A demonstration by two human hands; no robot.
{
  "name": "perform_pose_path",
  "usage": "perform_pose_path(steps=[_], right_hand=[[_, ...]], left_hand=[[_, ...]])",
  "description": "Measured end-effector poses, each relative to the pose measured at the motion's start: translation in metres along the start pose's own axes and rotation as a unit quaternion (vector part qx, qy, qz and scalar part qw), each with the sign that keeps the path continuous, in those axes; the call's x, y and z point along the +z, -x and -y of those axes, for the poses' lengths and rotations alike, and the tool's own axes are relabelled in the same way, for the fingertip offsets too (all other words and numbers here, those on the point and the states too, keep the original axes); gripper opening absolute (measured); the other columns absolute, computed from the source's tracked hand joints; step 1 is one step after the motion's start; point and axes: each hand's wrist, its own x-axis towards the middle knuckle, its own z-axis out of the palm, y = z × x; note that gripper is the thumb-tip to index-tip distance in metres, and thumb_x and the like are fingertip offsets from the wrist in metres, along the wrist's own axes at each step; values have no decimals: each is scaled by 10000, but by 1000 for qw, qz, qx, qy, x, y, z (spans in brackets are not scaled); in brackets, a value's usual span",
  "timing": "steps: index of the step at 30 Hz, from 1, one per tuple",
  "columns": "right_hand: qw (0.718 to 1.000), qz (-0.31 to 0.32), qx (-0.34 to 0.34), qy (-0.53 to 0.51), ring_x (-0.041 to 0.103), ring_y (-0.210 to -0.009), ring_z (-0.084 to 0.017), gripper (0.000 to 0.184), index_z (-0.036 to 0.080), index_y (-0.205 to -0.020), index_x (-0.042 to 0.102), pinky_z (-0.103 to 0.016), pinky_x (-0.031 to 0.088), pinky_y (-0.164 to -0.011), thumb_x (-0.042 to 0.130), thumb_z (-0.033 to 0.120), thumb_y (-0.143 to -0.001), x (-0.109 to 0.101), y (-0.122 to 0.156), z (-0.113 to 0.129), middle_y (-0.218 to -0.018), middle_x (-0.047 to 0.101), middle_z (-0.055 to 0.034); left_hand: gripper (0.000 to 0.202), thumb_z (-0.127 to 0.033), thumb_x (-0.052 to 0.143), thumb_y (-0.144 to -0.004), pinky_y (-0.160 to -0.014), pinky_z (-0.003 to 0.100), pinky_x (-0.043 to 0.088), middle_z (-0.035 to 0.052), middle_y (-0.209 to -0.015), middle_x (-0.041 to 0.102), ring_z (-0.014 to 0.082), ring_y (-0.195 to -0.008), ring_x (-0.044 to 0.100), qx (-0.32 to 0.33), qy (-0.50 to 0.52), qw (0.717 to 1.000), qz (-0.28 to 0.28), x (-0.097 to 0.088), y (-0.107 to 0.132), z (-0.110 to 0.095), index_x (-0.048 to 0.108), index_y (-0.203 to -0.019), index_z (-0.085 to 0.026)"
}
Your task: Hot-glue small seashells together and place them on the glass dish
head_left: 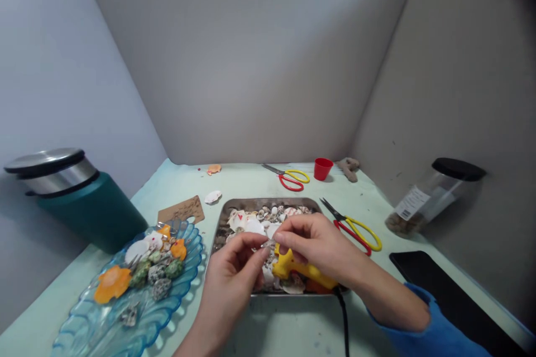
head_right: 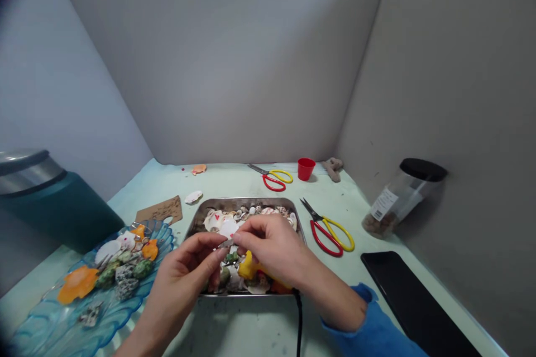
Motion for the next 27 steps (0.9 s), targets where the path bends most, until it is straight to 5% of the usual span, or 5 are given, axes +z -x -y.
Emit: perform_pose_path(steps=[10,14,19,23,27], right_hand=[[989,-18,-45,141,474,-523,-104,320,177,-653,601,-217,327,-499,465,360,-877,-4,0,0,-557,538,27],[913,-66,-72,395,531,-574,-154,296,191,-647,615,-264,311,-531,521,397,-837,-18,9,5,-630,621,-20],[826,17,-14,563,632,-631,-269,194,187,-741,617,-284,301,-509,628,379,-716,-14,20,-6,-687,689,-86],[829,32,-17,558,652,-691,-292,236,172,-924,584,-289,326,-526,612,268,-710,-1,22,-20,-746,705,-100],[881,29,-18,473,634,-765,-272,356,186,-1120,538,-297,373,-596,561,243,-769,-12,21,-27,-845,693,-96]], left_hand=[[190,-310,662,-722,-422,171,367,-43,-531,541,73,-438,462,15,-37,999,-31,-1,0,3,631,-805,-141],[190,-324,659,-721,-402,171,346,-55,-507,522,74,-415,450,4,-41,998,-49,-2,-3,6,618,-791,-153],[202,-356,639,-739,-413,194,361,-23,-534,579,107,-441,497,45,-135,987,-75,-6,-7,18,680,-807,-171],[243,-365,609,-763,-455,220,402,29,-655,664,127,-476,528,77,-180,977,-87,-10,-10,22,718,-871,-177],[283,-390,600,-758,-421,213,373,24,-605,652,123,-447,508,40,-161,982,-91,-11,-11,17,719,-870,-158]])
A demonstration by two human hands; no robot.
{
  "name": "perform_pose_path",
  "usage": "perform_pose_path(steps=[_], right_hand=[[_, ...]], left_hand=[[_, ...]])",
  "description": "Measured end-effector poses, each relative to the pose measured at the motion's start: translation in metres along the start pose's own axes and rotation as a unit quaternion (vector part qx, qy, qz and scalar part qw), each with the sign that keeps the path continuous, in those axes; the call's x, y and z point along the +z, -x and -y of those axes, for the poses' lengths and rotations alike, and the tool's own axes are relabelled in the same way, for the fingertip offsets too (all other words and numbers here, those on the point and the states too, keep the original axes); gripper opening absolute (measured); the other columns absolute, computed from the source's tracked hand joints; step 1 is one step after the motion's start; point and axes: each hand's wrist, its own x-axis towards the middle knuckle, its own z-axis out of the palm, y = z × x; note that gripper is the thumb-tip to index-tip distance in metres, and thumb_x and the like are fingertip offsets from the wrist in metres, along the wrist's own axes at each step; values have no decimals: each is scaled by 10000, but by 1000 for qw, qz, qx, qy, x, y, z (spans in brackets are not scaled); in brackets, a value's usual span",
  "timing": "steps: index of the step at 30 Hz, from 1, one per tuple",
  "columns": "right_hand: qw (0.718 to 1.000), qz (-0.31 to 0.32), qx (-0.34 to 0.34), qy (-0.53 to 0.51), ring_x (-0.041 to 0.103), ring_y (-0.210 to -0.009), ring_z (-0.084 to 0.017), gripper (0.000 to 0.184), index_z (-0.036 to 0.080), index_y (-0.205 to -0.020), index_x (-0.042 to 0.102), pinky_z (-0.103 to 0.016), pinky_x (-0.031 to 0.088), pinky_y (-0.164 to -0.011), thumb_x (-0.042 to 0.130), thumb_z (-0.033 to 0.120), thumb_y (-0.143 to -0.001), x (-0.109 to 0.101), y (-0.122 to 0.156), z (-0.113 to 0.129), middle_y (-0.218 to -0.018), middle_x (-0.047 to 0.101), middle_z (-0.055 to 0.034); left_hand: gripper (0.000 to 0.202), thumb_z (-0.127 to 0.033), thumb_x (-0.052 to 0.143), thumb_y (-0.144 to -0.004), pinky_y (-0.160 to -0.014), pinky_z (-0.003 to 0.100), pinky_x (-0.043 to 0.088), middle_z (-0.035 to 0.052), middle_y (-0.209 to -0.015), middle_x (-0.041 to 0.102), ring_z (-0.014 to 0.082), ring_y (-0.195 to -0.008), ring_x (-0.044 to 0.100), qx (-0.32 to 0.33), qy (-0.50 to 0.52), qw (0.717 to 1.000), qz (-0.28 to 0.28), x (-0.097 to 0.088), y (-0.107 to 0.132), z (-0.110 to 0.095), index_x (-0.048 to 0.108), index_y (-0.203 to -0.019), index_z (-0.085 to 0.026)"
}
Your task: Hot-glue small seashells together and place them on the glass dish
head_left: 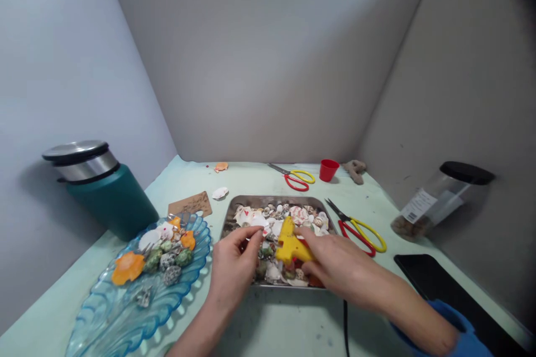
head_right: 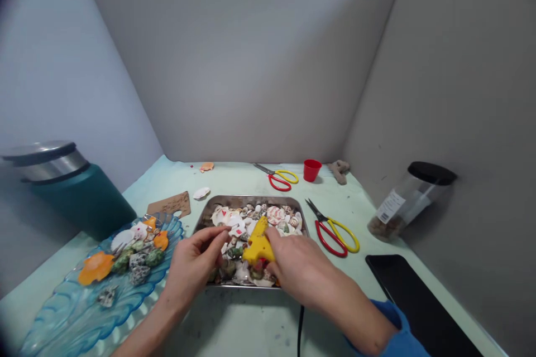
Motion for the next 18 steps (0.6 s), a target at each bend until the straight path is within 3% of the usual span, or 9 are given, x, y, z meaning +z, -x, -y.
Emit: perform_pose_path(steps=[3,4,7,10,14,18], right_hand=[[982,-22,28,-188,588,-662,-194,423,238,-1278,435,-281,397,-601,466,341,-869,-10,-1,-15,-782,644,-33],[960,-32,37,-277,563,-620,-171,433,242,-1297,404,-268,402,-575,437,384,-888,-13,-1,-18,-762,615,-16],[858,-83,20,-506,528,-623,-145,472,221,-1281,391,-257,431,-577,461,459,-880,-13,1,-18,-773,549,-3],[800,-113,24,-589,467,-565,-127,434,200,-1169,484,-249,408,-545,584,439,-821,-2,2,-7,-655,485,31],[773,-122,49,-620,383,-472,-103,332,200,-1081,534,-239,358,-481,605,386,-815,13,0,8,-538,424,68],[798,-133,48,-586,458,-546,-120,318,196,-1047,578,-247,392,-522,629,378,-791,19,-2,11,-664,530,25]], left_hand=[[317,-425,598,-753,-402,199,345,10,-554,624,105,-414,477,-44,36,998,16,-1,-1,-5,704,-804,-131],[328,-437,600,-749,-399,195,338,8,-553,622,98,-405,467,-52,47,997,21,-1,-1,-6,697,-782,-125],[340,-454,616,-733,-392,193,330,6,-562,625,89,-394,450,-59,70,995,29,0,-1,-6,689,-744,-123],[320,-441,632,-724,-401,196,341,15,-600,646,91,-410,462,-47,75,996,33,1,-2,-5,696,-742,-128],[290,-403,632,-738,-408,203,361,40,-697,686,106,-450,505,-24,60,997,42,3,2,-3,720,-840,-145],[218,-333,609,-773,-455,225,402,58,-765,701,127,-490,542,47,-10,997,57,6,10,-4,736,-862,-179]])
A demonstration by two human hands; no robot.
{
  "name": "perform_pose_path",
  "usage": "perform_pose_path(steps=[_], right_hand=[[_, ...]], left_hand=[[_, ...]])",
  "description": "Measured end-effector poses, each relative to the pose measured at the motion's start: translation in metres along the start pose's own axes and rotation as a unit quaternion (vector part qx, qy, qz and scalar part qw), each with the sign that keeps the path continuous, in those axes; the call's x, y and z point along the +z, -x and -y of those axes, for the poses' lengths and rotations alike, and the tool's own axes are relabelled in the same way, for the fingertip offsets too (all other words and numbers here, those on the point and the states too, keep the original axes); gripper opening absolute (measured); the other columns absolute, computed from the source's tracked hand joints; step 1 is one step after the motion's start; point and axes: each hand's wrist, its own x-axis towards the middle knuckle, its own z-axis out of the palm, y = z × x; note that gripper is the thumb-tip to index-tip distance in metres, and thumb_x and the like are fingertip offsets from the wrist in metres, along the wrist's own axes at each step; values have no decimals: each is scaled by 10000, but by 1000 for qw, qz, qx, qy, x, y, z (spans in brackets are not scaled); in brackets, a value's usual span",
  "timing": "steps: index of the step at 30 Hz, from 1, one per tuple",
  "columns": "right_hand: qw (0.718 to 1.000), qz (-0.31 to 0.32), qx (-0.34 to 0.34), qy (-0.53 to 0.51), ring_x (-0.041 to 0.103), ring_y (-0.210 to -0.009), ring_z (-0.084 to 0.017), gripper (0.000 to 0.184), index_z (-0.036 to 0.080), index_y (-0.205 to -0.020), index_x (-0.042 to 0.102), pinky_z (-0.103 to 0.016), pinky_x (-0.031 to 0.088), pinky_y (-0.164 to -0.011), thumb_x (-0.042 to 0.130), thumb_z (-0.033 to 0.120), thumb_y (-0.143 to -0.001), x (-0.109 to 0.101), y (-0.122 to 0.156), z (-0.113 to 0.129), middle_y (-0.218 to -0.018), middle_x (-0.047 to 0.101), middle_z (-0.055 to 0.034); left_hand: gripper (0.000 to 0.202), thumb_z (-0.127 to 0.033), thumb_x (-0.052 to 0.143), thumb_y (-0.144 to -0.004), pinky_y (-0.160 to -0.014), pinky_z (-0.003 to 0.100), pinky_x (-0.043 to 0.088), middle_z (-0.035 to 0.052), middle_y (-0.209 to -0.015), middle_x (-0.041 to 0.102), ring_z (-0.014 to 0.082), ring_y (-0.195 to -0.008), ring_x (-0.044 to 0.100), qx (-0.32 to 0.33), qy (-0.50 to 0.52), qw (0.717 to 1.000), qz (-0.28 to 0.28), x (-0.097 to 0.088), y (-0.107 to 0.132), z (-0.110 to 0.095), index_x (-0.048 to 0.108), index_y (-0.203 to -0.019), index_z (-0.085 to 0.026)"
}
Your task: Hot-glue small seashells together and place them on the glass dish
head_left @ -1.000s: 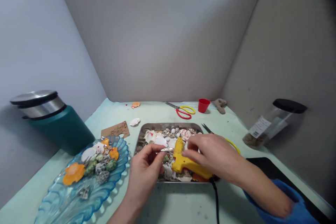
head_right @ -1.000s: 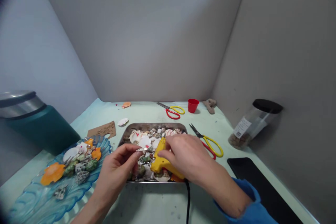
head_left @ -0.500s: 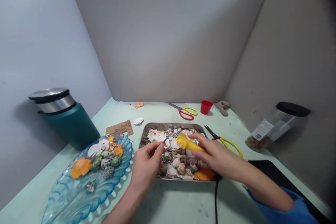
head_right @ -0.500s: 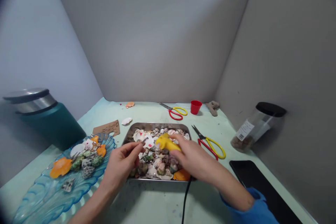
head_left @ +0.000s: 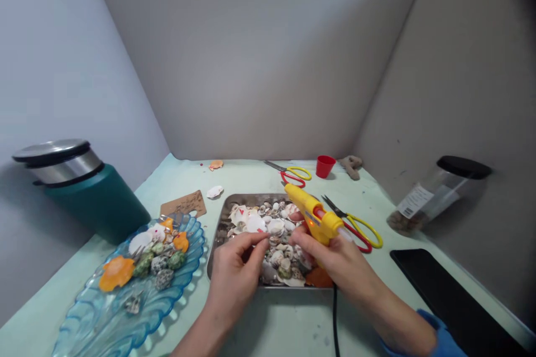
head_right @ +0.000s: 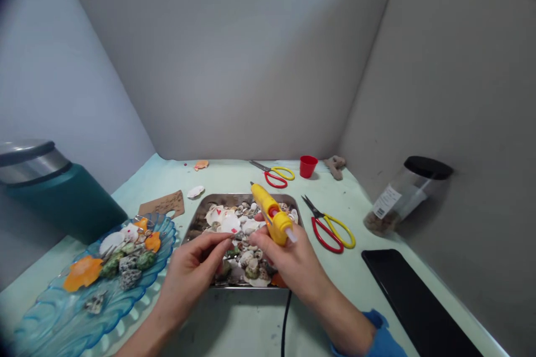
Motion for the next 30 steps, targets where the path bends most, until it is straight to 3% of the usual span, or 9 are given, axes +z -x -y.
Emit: perform_pose_path(steps=[6,12,16,20,24,30], right_hand=[[999,-47,6,6,490,-613,-122,324,176,-1031,596,-252,416,-578,660,339,-758,6,1,-6,-748,573,10],[994,-67,50,-73,430,-480,-87,321,186,-991,554,-228,365,-485,688,294,-720,9,-1,-3,-593,501,68],[992,-76,47,-87,423,-467,-80,321,179,-982,536,-225,352,-476,690,276,-718,8,-2,-6,-576,498,76],[993,-83,25,-82,428,-499,-82,334,174,-998,551,-227,365,-490,692,298,-721,8,-2,-10,-614,510,66],[997,-77,-1,-27,482,-548,-106,303,172,-995,597,-250,406,-528,679,307,-736,7,0,-13,-696,555,26],[994,-68,-67,55,599,-835,-194,222,172,-974,609,-330,466,-783,621,319,-808,5,4,-16,-923,636,-52]], left_hand=[[192,-265,567,-817,-604,249,457,64,-824,706,159,-629,602,86,-71,993,26,6,7,-2,734,-891,-204],[320,-337,541,-828,-495,234,435,48,-766,677,116,-486,525,-25,35,997,60,5,4,0,645,-1085,-177],[260,-350,575,-794,-464,210,405,48,-736,672,100,-469,507,-73,80,991,77,4,1,-4,667,-928,-148],[257,-373,578,-787,-452,202,383,39,-709,660,95,-462,496,-75,84,990,87,5,1,-5,665,-867,-145],[239,-369,591,-776,-454,194,365,-12,-545,565,99,-454,488,-78,69,990,92,6,1,-6,660,-789,-141],[206,-349,599,-768,-448,195,369,-23,-522,539,100,-448,474,-64,67,992,88,8,2,-3,662,-788,-155]])
